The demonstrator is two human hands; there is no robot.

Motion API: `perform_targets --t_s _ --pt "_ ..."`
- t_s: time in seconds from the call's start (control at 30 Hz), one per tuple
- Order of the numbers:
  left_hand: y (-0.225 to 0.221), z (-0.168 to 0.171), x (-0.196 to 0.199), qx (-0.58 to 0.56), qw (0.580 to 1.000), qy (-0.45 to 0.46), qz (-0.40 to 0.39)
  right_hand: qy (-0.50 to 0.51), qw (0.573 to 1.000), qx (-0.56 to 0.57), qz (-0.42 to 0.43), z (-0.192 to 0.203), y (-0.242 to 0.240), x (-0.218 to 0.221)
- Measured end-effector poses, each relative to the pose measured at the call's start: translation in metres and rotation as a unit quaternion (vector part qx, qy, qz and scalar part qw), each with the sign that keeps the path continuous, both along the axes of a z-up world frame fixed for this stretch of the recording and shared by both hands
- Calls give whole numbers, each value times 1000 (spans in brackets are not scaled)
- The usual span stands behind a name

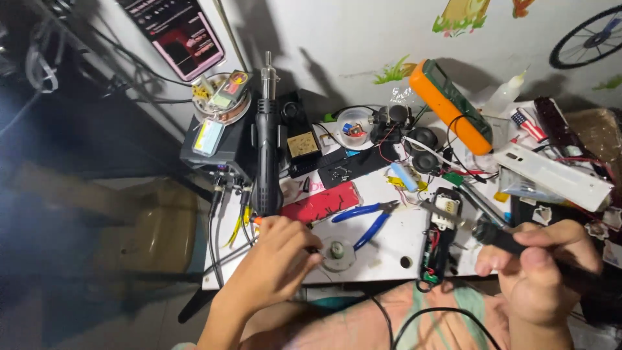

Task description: Soldering electronic components onto a small circuit board using a soldering iron and solder wire on a repair bench.

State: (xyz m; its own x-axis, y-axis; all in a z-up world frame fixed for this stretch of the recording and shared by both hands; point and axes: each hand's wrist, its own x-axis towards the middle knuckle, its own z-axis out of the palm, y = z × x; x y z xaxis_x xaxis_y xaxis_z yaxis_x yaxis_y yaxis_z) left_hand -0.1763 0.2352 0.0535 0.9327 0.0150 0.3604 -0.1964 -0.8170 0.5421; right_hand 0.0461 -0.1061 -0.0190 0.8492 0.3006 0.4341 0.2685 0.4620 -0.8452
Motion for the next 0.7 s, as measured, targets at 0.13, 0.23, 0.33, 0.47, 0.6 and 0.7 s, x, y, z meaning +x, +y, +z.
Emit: perform_targets --t_s 0.13,0.23,0.33,0.47,0.6,0.7 --pt "14 -10 13 -2 999 26 -26 -11 999 -40 7 10 16 -16" --pt "18 -11 19 3 999 8 -36 9 998 -55 6 7 18 -23" --pt "19 -7 16 30 999 -15 -30 23 999 -38 0 2 17 -32" --pt "1 -28 -6 64 992 -91 55 97 994 19 57 -31 -17 -25" --pt "-17 -75 -25 83 987 -104 95 105 992 20 63 -50 -11 -24" --pt "-36 -64 -9 63 975 -136 166 100 986 30 129 -62 -18 -17"
